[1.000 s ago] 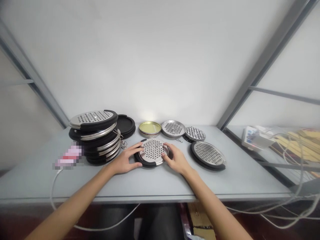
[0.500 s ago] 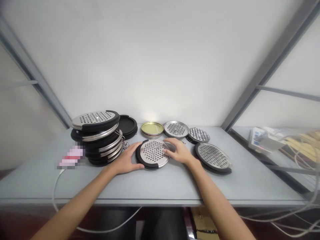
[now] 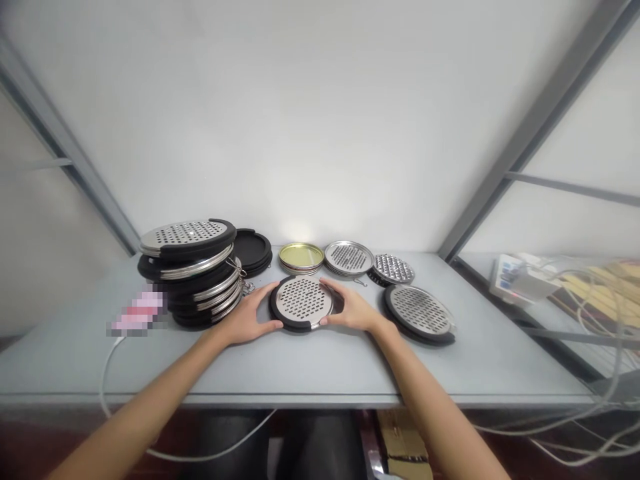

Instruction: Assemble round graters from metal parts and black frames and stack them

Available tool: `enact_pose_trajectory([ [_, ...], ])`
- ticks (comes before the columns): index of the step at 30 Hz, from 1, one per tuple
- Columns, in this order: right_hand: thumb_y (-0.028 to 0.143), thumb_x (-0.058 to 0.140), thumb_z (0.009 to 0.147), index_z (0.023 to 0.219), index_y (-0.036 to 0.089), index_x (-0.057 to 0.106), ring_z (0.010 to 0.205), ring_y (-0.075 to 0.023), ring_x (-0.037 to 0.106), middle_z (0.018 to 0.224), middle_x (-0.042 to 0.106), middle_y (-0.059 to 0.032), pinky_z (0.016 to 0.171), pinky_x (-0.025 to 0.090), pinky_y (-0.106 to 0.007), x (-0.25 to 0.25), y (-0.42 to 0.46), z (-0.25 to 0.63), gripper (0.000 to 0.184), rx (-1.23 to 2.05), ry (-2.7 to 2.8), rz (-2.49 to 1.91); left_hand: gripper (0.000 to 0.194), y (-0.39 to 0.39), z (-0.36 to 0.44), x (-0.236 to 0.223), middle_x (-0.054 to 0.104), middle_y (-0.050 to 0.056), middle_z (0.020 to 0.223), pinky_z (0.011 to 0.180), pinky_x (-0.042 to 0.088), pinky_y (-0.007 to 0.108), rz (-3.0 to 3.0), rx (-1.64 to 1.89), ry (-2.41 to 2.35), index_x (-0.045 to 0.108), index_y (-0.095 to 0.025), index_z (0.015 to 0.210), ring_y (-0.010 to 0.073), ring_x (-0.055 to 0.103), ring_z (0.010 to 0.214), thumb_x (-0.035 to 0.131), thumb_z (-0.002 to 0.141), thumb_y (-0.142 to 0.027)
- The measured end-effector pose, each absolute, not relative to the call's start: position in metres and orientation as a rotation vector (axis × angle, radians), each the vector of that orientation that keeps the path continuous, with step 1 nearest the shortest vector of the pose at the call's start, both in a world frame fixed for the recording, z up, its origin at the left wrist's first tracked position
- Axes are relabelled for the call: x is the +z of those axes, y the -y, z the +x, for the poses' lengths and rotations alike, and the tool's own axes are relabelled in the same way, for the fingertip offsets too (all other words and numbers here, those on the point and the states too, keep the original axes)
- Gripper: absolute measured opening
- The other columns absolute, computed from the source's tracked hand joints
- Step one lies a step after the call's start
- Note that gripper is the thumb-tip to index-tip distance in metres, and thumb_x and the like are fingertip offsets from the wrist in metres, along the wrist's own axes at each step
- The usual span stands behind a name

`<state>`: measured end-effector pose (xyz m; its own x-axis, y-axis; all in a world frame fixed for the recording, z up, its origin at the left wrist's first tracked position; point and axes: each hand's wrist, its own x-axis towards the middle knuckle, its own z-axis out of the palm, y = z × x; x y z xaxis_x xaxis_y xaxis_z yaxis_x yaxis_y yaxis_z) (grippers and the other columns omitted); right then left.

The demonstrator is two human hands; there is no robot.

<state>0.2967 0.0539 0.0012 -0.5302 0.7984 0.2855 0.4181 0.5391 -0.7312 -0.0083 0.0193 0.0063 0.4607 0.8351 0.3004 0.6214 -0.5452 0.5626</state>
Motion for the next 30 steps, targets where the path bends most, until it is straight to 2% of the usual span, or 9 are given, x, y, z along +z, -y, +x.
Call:
enact_pose_trajectory([
  [6, 0.042, 0.087, 0.056, 0.141, 0.016, 0.043, 0.127, -0.0347, 0.051, 0.139, 0.052, -0.0190, 0.107, 0.041, -0.053, -0.003, -0.053, 0.291, 0.100, 0.783, 2.127, -0.953, 0.083, -0.021, -0.006, 0.007, 0.048, 0.011, 0.143, 0.111, 0.035, 0.048, 2.296, 0.836, -1.223, 0.040, -0.022, 0.141, 0.0314, 0.045, 0.131, 0.077, 0.071, -0.046],
  [11, 0.044, 0.086, 0.055, 0.140, 0.016, 0.045, 0.126, -0.0347, 0.053, 0.138, 0.053, -0.0187, 0.107, 0.041, -0.053, -0.006, -0.052, 0.289, 0.098, 0.761, 2.112, -0.984, 0.085, -0.020, -0.006, 0.007, 0.048, 0.011, 0.143, 0.111, 0.036, 0.048, 2.278, 0.844, -1.224, 0.039, -0.023, 0.142, 0.0306, 0.045, 0.131, 0.078, 0.070, -0.045],
  [15, 0.048, 0.087, 0.052, 0.127, 0.018, 0.057, 0.124, -0.0354, 0.053, 0.132, 0.057, -0.0172, 0.107, 0.039, -0.054, 0.003, -0.049, 0.285, 0.086, 0.642, 2.179, -1.009, 0.074, -0.019, -0.006, 0.006, 0.039, 0.012, 0.149, 0.112, 0.031, 0.052, 2.327, 0.737, -1.218, 0.048, -0.026, 0.138, 0.0337, 0.038, 0.137, 0.075, 0.073, -0.048],
  [19, 0.049, 0.084, 0.057, 0.127, 0.022, 0.057, 0.121, -0.0328, 0.055, 0.127, 0.059, -0.0128, 0.104, 0.042, -0.052, 0.010, -0.048, 0.288, 0.080, 0.582, 2.203, -1.013, 0.077, -0.018, -0.005, 0.005, 0.029, 0.011, 0.154, 0.112, 0.030, 0.056, 2.430, 0.661, -1.153, 0.055, -0.032, 0.133, 0.0386, 0.030, 0.139, 0.083, 0.063, -0.048],
  [21, 0.049, 0.079, 0.065, 0.129, 0.022, 0.055, 0.122, -0.0322, 0.054, 0.130, 0.059, -0.0126, 0.105, 0.041, -0.053, 0.008, -0.049, 0.293, 0.073, 0.620, 2.174, -1.021, 0.072, -0.018, -0.004, 0.005, 0.032, 0.010, 0.153, 0.113, 0.029, 0.055, 2.462, 0.707, -1.118, 0.055, -0.032, 0.132, 0.0365, 0.030, 0.140, 0.082, 0.067, -0.043],
  [25, 0.053, 0.067, 0.078, 0.129, 0.021, 0.055, 0.123, -0.0308, 0.055, 0.132, 0.058, -0.0130, 0.106, 0.041, -0.052, 0.003, -0.055, 0.303, 0.061, 0.846, 2.093, -0.934, 0.052, -0.017, -0.001, 0.007, 0.044, 0.008, 0.147, 0.114, 0.031, 0.050, 2.406, 0.851, -1.063, 0.056, -0.030, 0.132, 0.0288, 0.036, 0.138, 0.070, 0.082, -0.038],
  [30, 0.057, 0.065, 0.077, 0.135, 0.024, 0.048, 0.128, -0.0293, 0.051, 0.140, 0.052, -0.0115, 0.107, 0.042, -0.048, 0.006, -0.054, 0.301, 0.069, 0.934, 1.964, -0.825, 0.039, -0.019, 0.003, 0.010, 0.063, 0.007, 0.127, 0.107, 0.043, 0.041, 2.168, 1.083, -1.058, 0.061, -0.022, 0.126, 0.0242, 0.057, 0.120, 0.057, 0.091, -0.040],
])
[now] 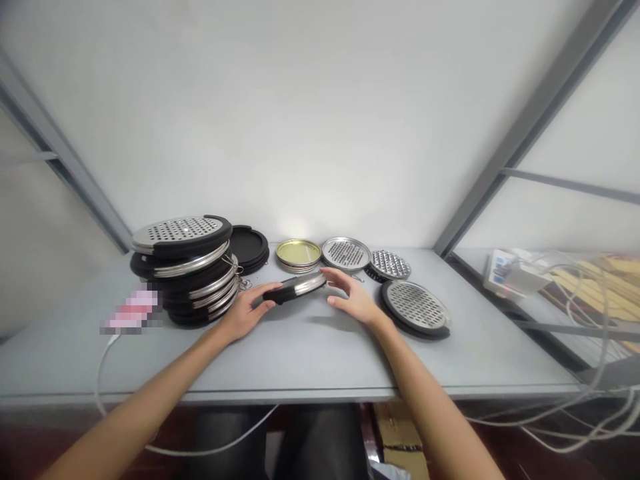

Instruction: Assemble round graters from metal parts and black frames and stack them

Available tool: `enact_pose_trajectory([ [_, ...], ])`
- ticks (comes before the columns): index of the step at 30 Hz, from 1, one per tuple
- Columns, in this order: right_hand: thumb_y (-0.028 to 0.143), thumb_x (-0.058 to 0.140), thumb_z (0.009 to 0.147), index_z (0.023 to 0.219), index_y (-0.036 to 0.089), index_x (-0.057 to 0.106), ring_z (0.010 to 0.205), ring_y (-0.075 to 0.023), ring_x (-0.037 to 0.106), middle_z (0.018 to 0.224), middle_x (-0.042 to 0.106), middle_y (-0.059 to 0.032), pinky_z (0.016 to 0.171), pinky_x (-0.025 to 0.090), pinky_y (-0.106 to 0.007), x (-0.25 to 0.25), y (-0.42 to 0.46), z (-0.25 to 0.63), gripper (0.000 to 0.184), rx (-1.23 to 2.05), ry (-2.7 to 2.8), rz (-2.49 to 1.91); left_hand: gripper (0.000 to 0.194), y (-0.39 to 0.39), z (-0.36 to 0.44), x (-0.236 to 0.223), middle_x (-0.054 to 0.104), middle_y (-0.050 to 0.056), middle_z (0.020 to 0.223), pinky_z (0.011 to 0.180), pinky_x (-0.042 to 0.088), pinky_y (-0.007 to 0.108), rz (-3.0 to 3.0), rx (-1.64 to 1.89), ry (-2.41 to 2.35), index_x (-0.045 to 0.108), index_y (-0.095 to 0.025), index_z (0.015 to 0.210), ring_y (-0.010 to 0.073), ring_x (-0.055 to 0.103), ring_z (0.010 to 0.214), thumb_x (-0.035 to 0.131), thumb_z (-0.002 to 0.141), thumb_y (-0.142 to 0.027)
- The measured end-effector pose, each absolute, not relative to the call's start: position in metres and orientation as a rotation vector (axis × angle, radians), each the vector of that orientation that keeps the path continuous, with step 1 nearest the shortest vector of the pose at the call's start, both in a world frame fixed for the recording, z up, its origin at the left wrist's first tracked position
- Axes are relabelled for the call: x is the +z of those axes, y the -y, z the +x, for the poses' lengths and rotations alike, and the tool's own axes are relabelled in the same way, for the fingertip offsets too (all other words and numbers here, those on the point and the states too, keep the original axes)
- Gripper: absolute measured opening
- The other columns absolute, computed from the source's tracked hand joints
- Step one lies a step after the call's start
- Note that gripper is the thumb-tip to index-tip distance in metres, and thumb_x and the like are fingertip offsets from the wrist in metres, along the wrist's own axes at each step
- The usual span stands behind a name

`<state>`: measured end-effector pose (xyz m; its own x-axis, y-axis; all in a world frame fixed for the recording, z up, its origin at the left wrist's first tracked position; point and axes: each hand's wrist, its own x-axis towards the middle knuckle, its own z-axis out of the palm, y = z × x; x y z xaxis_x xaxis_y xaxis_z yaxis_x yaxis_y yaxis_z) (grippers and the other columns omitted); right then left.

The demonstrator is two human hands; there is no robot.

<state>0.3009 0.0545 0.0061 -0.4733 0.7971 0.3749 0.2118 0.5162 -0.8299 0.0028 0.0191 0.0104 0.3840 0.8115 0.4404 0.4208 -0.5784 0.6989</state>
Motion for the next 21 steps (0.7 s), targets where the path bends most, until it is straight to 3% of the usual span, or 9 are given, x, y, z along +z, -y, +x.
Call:
enact_pose_trajectory([
  [4, 0.040, 0.073, 0.072, 0.129, 0.023, 0.053, 0.109, -0.0260, 0.062, 0.127, 0.061, -0.0103, 0.096, 0.051, -0.044, 0.004, -0.051, 0.289, 0.062, 0.655, 1.954, -0.989, 0.038, -0.020, 0.004, 0.010, 0.065, 0.007, 0.124, 0.105, 0.044, 0.041, 2.129, 1.114, -1.019, 0.062, -0.021, 0.123, 0.0245, 0.060, 0.116, 0.059, 0.090, -0.040],
  [9, 0.021, 0.059, 0.079, 0.116, 0.021, 0.061, 0.090, -0.0217, 0.065, 0.109, 0.069, -0.0082, 0.086, 0.054, -0.041, -0.003, -0.054, 0.284, 0.037, 0.307, 1.984, -1.018, 0.040, -0.020, 0.002, 0.010, 0.061, 0.008, 0.130, 0.109, 0.040, 0.041, 2.203, 1.048, -1.007, 0.061, -0.022, 0.125, 0.0241, 0.055, 0.123, 0.059, 0.090, -0.040],
  [17, 0.010, 0.053, 0.072, 0.115, 0.021, 0.064, 0.083, -0.0189, 0.067, 0.105, 0.071, -0.0056, 0.080, 0.055, -0.036, -0.002, -0.057, 0.300, 0.045, 0.439, 2.182, -1.109, 0.045, -0.023, -0.006, 0.008, 0.053, 0.008, 0.138, 0.111, 0.036, 0.047, 2.438, 0.939, -1.034, 0.058, -0.027, 0.129, 0.0261, 0.045, 0.131, 0.065, 0.086, -0.038],
  [21, 0.016, 0.061, 0.069, 0.117, 0.019, 0.064, 0.094, -0.0229, 0.067, 0.110, 0.070, -0.0075, 0.085, 0.054, -0.038, 0.002, -0.056, 0.304, 0.047, 0.532, 2.232, -1.120, 0.047, -0.025, -0.008, 0.004, 0.054, 0.009, 0.138, 0.111, 0.036, 0.049, 2.525, 0.896, -1.003, 0.059, -0.027, 0.128, 0.0273, 0.042, 0.133, 0.070, 0.083, -0.035],
])
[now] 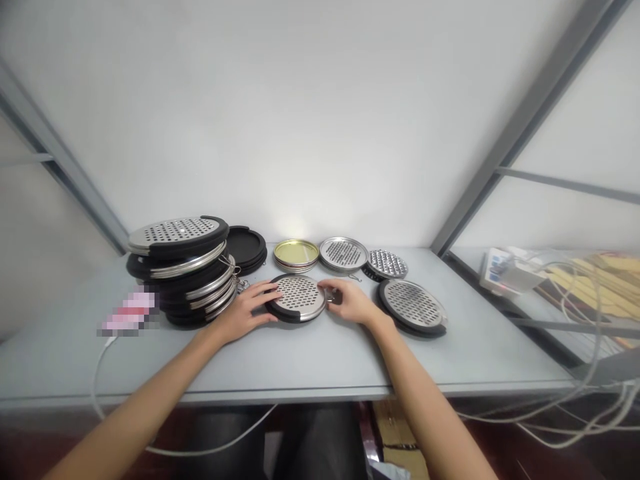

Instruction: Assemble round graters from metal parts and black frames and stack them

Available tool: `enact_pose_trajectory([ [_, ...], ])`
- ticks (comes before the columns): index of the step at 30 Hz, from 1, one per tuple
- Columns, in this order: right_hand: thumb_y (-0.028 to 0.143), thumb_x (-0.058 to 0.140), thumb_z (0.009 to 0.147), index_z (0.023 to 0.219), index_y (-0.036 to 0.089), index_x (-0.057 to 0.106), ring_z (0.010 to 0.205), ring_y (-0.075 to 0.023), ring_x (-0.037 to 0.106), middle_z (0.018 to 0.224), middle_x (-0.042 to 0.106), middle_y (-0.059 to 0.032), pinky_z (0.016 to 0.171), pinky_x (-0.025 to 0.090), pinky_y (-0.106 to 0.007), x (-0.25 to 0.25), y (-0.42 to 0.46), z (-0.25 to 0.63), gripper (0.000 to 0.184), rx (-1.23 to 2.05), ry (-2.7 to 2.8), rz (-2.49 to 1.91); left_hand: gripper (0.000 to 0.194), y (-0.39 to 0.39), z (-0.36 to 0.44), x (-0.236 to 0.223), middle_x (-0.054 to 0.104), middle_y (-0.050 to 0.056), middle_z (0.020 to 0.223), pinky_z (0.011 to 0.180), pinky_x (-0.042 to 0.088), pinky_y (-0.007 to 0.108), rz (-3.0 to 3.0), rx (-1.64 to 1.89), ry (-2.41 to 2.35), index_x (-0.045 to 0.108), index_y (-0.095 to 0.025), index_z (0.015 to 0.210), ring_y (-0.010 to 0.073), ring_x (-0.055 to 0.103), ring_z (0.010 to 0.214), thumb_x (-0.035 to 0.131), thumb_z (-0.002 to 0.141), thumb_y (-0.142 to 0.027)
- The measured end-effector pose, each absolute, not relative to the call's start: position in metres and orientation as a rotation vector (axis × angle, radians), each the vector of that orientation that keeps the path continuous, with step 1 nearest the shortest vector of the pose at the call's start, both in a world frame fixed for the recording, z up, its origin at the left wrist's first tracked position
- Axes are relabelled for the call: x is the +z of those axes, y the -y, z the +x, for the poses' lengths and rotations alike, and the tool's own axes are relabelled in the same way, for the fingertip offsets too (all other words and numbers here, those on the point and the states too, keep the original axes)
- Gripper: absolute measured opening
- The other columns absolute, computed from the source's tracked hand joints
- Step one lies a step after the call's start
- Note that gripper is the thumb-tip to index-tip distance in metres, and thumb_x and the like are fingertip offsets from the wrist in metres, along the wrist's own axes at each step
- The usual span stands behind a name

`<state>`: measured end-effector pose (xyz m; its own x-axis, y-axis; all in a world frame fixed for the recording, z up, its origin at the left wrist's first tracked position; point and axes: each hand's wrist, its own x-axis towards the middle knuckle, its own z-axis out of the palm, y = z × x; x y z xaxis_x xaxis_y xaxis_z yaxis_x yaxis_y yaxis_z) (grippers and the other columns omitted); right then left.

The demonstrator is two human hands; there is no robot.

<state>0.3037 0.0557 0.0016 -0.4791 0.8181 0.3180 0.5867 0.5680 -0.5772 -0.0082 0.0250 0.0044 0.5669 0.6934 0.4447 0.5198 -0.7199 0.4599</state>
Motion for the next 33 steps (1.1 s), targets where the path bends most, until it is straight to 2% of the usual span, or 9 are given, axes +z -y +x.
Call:
enact_pose_trajectory([
  [5, 0.028, 0.077, 0.061, 0.133, 0.020, 0.054, 0.122, -0.0332, 0.054, 0.134, 0.058, -0.0104, 0.107, 0.040, -0.050, 0.007, -0.052, 0.304, 0.076, 0.643, 2.261, -1.059, 0.052, -0.023, -0.008, 0.005, 0.049, 0.009, 0.142, 0.112, 0.035, 0.048, 2.519, 0.810, -1.074, 0.059, -0.026, 0.127, 0.0289, 0.041, 0.135, 0.074, 0.078, -0.040],
  [8, 0.037, 0.084, 0.057, 0.142, 0.019, 0.043, 0.131, -0.0349, 0.047, 0.144, 0.048, -0.0139, 0.111, 0.034, -0.052, 0.007, -0.051, 0.301, 0.096, 0.770, 2.260, -1.039, 0.074, -0.021, -0.008, 0.004, 0.034, 0.013, 0.152, 0.111, 0.035, 0.049, 2.438, 0.722, -1.215, 0.044, -0.026, 0.140, 0.0323, 0.038, 0.137, 0.073, 0.076, -0.048],
  [10, 0.043, 0.086, 0.055, 0.144, 0.017, 0.040, 0.133, -0.0357, 0.044, 0.145, 0.045, -0.0162, 0.112, 0.031, -0.054, 0.005, -0.052, 0.299, 0.103, 0.787, 2.238, -1.072, 0.085, -0.021, -0.008, 0.002, 0.030, 0.014, 0.154, 0.112, 0.033, 0.050, 2.400, 0.691, -1.264, 0.035, -0.024, 0.146, 0.0328, 0.034, 0.139, 0.072, 0.075, -0.053],
  [16, 0.051, 0.083, 0.057, 0.139, 0.017, 0.048, 0.132, -0.0365, 0.045, 0.143, 0.048, -0.0173, 0.111, 0.033, -0.056, 0.001, -0.052, 0.294, 0.095, 0.691, 2.239, -1.044, 0.081, -0.022, -0.007, -0.002, 0.032, 0.013, 0.153, 0.115, 0.029, 0.046, 2.399, 0.693, -1.246, 0.036, -0.023, 0.145, 0.0298, 0.030, 0.141, 0.069, 0.078, -0.054],
  [23, 0.055, 0.082, 0.057, 0.137, 0.016, 0.050, 0.132, -0.0372, 0.045, 0.141, 0.049, -0.0186, 0.110, 0.035, -0.054, 0.001, -0.049, 0.289, 0.095, 0.600, 2.267, -1.023, 0.078, -0.022, -0.007, -0.001, 0.032, 0.013, 0.153, 0.115, 0.030, 0.047, 2.403, 0.671, -1.278, 0.041, -0.023, 0.143, 0.0300, 0.032, 0.141, 0.070, 0.077, -0.054],
  [29, 0.054, 0.065, 0.078, 0.134, 0.017, 0.054, 0.133, -0.0357, 0.045, 0.144, 0.046, -0.0193, 0.108, 0.036, -0.054, 0.002, -0.050, 0.284, 0.068, 0.598, 2.252, -1.027, 0.075, -0.022, -0.006, -0.002, 0.040, 0.015, 0.148, 0.112, 0.034, 0.050, 2.422, 0.738, -1.281, 0.048, -0.022, 0.137, 0.0326, 0.039, 0.136, 0.073, 0.073, -0.053],
  [33, 0.051, 0.064, 0.080, 0.132, 0.017, 0.056, 0.129, -0.0343, 0.049, 0.138, 0.053, -0.0175, 0.107, 0.038, -0.053, 0.004, -0.052, 0.289, 0.063, 0.562, 2.243, -1.045, 0.065, -0.020, -0.007, 0.002, 0.048, 0.013, 0.142, 0.109, 0.038, 0.048, 2.463, 0.779, -1.207, 0.055, -0.024, 0.130, 0.0313, 0.046, 0.131, 0.074, 0.074, -0.049],
])
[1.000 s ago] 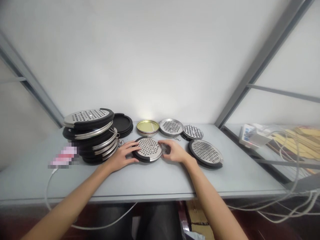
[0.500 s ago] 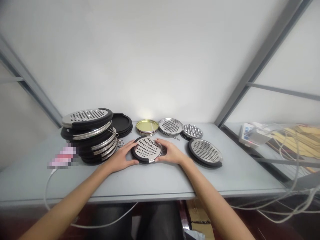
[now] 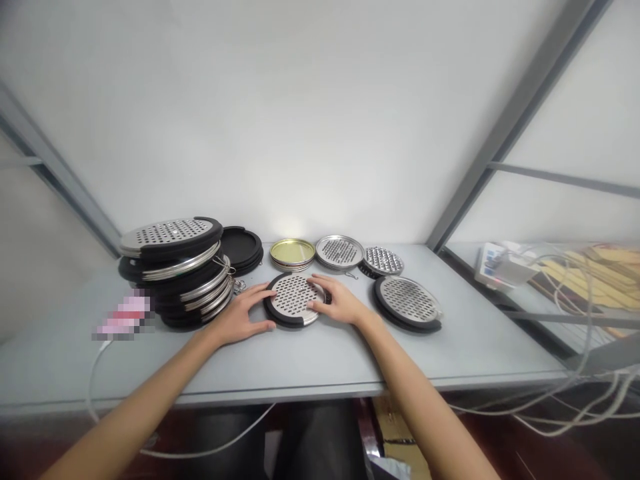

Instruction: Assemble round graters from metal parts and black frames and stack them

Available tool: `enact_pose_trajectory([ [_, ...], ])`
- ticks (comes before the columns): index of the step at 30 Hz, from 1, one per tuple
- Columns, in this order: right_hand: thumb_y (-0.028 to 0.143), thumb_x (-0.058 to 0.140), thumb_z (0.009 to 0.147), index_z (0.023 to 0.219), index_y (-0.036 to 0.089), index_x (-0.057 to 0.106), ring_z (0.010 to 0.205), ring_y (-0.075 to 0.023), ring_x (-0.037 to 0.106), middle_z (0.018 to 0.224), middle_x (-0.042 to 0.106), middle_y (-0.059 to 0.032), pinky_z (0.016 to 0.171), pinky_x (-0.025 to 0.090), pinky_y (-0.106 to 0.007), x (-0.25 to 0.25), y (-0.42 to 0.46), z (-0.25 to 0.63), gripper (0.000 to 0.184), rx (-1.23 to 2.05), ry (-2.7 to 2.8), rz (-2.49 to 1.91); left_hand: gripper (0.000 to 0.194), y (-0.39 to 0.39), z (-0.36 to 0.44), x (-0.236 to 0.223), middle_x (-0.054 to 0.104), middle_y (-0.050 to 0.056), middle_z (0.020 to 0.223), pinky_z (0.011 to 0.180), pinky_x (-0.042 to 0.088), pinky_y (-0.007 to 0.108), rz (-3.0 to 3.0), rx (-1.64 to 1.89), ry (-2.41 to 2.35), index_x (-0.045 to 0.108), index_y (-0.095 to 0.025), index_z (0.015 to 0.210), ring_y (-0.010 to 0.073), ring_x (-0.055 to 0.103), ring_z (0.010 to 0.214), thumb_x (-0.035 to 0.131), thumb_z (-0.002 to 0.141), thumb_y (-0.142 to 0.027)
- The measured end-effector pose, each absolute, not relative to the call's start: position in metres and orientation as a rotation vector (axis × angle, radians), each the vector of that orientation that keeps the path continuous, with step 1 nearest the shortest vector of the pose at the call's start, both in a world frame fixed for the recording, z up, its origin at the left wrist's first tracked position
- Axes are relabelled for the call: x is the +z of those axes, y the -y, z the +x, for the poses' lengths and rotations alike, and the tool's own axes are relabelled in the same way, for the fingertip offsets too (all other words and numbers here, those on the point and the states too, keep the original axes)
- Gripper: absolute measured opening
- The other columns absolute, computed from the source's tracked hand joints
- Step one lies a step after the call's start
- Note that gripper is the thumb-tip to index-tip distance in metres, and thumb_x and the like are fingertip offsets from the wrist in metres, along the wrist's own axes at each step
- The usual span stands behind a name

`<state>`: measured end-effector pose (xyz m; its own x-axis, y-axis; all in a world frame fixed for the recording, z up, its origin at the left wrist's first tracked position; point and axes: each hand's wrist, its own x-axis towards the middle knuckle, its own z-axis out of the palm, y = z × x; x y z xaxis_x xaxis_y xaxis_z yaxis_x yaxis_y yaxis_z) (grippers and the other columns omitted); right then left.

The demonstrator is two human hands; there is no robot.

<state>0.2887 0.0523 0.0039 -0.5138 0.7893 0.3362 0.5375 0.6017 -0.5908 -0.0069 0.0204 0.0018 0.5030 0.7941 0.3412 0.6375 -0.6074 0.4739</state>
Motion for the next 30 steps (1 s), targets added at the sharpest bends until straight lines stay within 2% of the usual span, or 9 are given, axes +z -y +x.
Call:
enact_pose_trajectory([
  [3, 0.049, 0.062, 0.083, 0.130, 0.017, 0.057, 0.124, -0.0325, 0.054, 0.134, 0.058, -0.0151, 0.106, 0.040, -0.052, 0.003, -0.055, 0.296, 0.057, 0.530, 2.233, -1.073, 0.042, -0.019, -0.006, 0.007, 0.064, 0.009, 0.120, 0.100, 0.047, 0.042, 2.453, 0.878, -1.112, 0.062, -0.023, 0.118, 0.0249, 0.060, 0.111, 0.069, 0.081, -0.042],
  [6, 0.048, 0.060, 0.084, 0.128, 0.018, 0.057, 0.120, -0.0307, 0.058, 0.130, 0.061, -0.0131, 0.104, 0.043, -0.049, 0.002, -0.057, 0.300, 0.054, 0.549, 2.204, -1.108, 0.028, -0.018, -0.004, 0.010, 0.067, 0.007, 0.106, 0.093, 0.051, 0.038, 2.444, 0.947, -1.053, 0.065, -0.022, 0.110, 0.0213, 0.064, 0.099, 0.064, 0.086, -0.037],
  [9, 0.046, 0.057, 0.087, 0.127, 0.019, 0.058, 0.119, -0.0296, 0.058, 0.129, 0.063, -0.0116, 0.104, 0.044, -0.049, 0.002, -0.057, 0.298, 0.049, 0.585, 2.195, -1.086, 0.041, -0.017, -0.003, 0.010, 0.059, 0.009, 0.125, 0.101, 0.046, 0.042, 2.492, 0.905, -1.074, 0.062, -0.024, 0.118, 0.0258, 0.058, 0.116, 0.070, 0.080, -0.037],
  [12, 0.044, 0.054, 0.089, 0.129, 0.020, 0.057, 0.125, -0.0288, 0.054, 0.133, 0.059, -0.0109, 0.107, 0.041, -0.049, 0.002, -0.056, 0.295, 0.047, 0.615, 2.212, -1.029, 0.059, -0.016, -0.004, 0.010, 0.042, 0.010, 0.147, 0.110, 0.037, 0.049, 2.530, 0.756, -1.123, 0.054, -0.028, 0.131, 0.0309, 0.042, 0.133, 0.074, 0.076, -0.040],
  [15, 0.043, 0.051, 0.091, 0.132, 0.021, 0.055, 0.131, -0.0277, 0.049, 0.139, 0.055, -0.0108, 0.110, 0.037, -0.049, 0.002, -0.055, 0.294, 0.047, 0.634, 2.249, -0.995, 0.063, -0.017, -0.005, 0.010, 0.033, 0.009, 0.153, 0.114, 0.031, 0.051, 2.544, 0.657, -1.110, 0.051, -0.029, 0.134, 0.0315, 0.034, 0.139, 0.073, 0.076, -0.043],
  [20, 0.045, 0.055, 0.089, 0.134, 0.020, 0.053, 0.132, -0.0292, 0.047, 0.141, 0.052, -0.0135, 0.111, 0.035, -0.051, 0.004, -0.051, 0.293, 0.052, 0.584, 2.296, -1.007, 0.060, -0.019, -0.004, 0.011, 0.042, 0.009, 0.148, 0.112, 0.033, 0.050, 2.513, 0.708, -1.090, 0.057, -0.028, 0.127, 0.0305, 0.038, 0.136, 0.076, 0.074, -0.045],
  [26, 0.046, 0.060, 0.085, 0.124, 0.019, 0.061, 0.126, -0.0305, 0.050, 0.132, 0.057, -0.0149, 0.107, 0.038, -0.051, 0.014, -0.045, 0.291, 0.048, 0.470, 2.279, -0.980, 0.055, -0.018, 0.002, 0.008, 0.051, 0.011, 0.139, 0.110, 0.036, 0.049, 2.566, 0.791, -1.123, 0.062, -0.023, 0.115, 0.0301, 0.044, 0.131, 0.077, 0.070, -0.050],
  [30, 0.053, 0.074, 0.070, 0.125, 0.021, 0.060, 0.129, -0.0326, 0.046, 0.131, 0.059, -0.0136, 0.109, 0.035, -0.053, 0.019, -0.035, 0.283, 0.065, 0.502, 2.352, -0.860, 0.052, -0.019, 0.005, 0.004, 0.052, 0.013, 0.138, 0.110, 0.036, 0.050, 2.597, 0.855, -1.174, 0.063, -0.021, 0.108, 0.0318, 0.042, 0.132, 0.078, 0.068, -0.052],
])
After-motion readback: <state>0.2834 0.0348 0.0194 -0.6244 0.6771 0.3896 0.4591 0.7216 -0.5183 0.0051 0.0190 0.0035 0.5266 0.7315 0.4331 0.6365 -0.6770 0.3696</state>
